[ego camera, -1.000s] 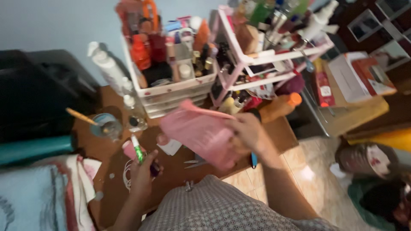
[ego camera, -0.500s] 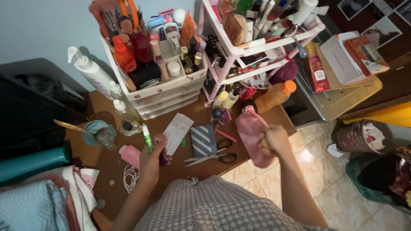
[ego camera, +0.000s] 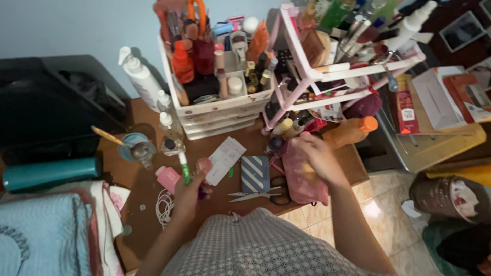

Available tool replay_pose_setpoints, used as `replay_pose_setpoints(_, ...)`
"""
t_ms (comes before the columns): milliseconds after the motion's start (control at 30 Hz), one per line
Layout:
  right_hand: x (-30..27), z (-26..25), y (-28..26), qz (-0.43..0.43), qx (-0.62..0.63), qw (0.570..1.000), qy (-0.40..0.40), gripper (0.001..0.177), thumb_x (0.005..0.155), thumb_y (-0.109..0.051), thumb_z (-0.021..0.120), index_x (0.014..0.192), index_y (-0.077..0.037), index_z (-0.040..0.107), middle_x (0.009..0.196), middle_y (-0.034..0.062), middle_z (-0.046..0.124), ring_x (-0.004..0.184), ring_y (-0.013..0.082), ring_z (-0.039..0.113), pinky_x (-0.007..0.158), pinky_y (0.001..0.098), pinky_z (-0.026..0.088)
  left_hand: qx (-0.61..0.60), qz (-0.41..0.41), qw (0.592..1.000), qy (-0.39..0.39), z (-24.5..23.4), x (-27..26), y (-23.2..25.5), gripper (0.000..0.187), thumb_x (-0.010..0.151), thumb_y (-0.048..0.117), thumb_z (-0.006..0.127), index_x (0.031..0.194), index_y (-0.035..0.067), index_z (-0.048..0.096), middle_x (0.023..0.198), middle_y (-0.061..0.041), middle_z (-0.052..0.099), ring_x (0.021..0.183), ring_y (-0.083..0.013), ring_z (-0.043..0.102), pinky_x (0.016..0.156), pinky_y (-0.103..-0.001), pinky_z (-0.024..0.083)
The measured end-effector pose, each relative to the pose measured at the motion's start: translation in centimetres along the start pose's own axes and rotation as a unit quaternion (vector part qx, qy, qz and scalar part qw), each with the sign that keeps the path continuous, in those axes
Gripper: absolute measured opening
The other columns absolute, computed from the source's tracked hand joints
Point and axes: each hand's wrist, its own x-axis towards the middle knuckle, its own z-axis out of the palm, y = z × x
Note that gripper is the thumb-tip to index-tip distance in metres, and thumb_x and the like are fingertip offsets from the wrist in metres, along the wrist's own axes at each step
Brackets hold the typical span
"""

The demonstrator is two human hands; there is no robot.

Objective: The person unpacks a black handbag and places items on a nearby desk. They remove a pink pouch, a bottle, a blue pouch, and a small green item, then set each on the desk among other cosmetics and personal items.

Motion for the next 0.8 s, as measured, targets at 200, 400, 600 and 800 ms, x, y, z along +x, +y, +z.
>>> replay_pose_setpoints(200, 10.5, 13.9, 7.7, 0.428, 0.342, 0.826, -0.134, 0.029, 0.093, -0.02, 0.061, 0.114, -0.008, 0.076, 0.073, 0.0006, 0.063, 0.049, 0.0102, 0.054, 0.041, 0.0221, 0.046, -0.028, 0.003, 1.0, -0.005, 0.7, -0.5, -1.5, 0.02, 0.088, 0.018, 0.071, 0.083, 0.004, 0.058, 0.063, -0.006, 0.062, 0.049, -0.0194, 0.062, 0.042, -0.035, 0.048)
replay_pose_setpoints(400, 17.1, 21.7, 17.5, 0.381, 0.543, 0.748, -0.034, 0.003, 0.09, -0.012, 0.061, 0.092, -0.011, 0.06, 0.079, 0.0048, 0.063, 0.067, 0.0179, 0.062, 0.059, 0.0273, 0.055, -0.041, 0.055, 0.998, 0.012, -0.1, -1.8, -1.6, 0.026, 0.089, 0.017, 0.075, 0.081, 0.001, 0.056, 0.064, -0.008, 0.061, 0.049, -0.0191, 0.062, 0.042, -0.033, 0.05)
replay_pose_setpoints(600, 16.5, 22.0, 20.6, 0.398, 0.57, 0.716, -0.057, 0.007, 0.08, -0.012, 0.059, 0.084, -0.007, 0.058, 0.073, 0.0076, 0.061, 0.064, 0.0213, 0.061, 0.063, 0.0316, 0.055, -0.048, 0.02, 0.998, 0.042, -0.3, -2.4, -0.9, 0.022, 0.088, 0.019, 0.073, 0.084, 0.004, 0.058, 0.064, -0.008, 0.061, 0.048, -0.0191, 0.061, 0.04, -0.033, 0.047)
replay_pose_setpoints(800, 11.6, 20.6, 21.2, 0.449, 0.563, 0.691, -0.061, 0.008, 0.085, -0.014, 0.06, 0.09, -0.009, 0.057, 0.076, 0.005, 0.062, 0.067, 0.0174, 0.063, 0.066, 0.0307, 0.056, -0.051, -0.025, 0.996, 0.064, 0.0, -2.2, -0.4, 0.026, 0.091, 0.023, 0.074, 0.088, 0.004, 0.056, 0.07, -0.008, 0.06, 0.053, -0.0176, 0.062, 0.043, -0.031, 0.047)
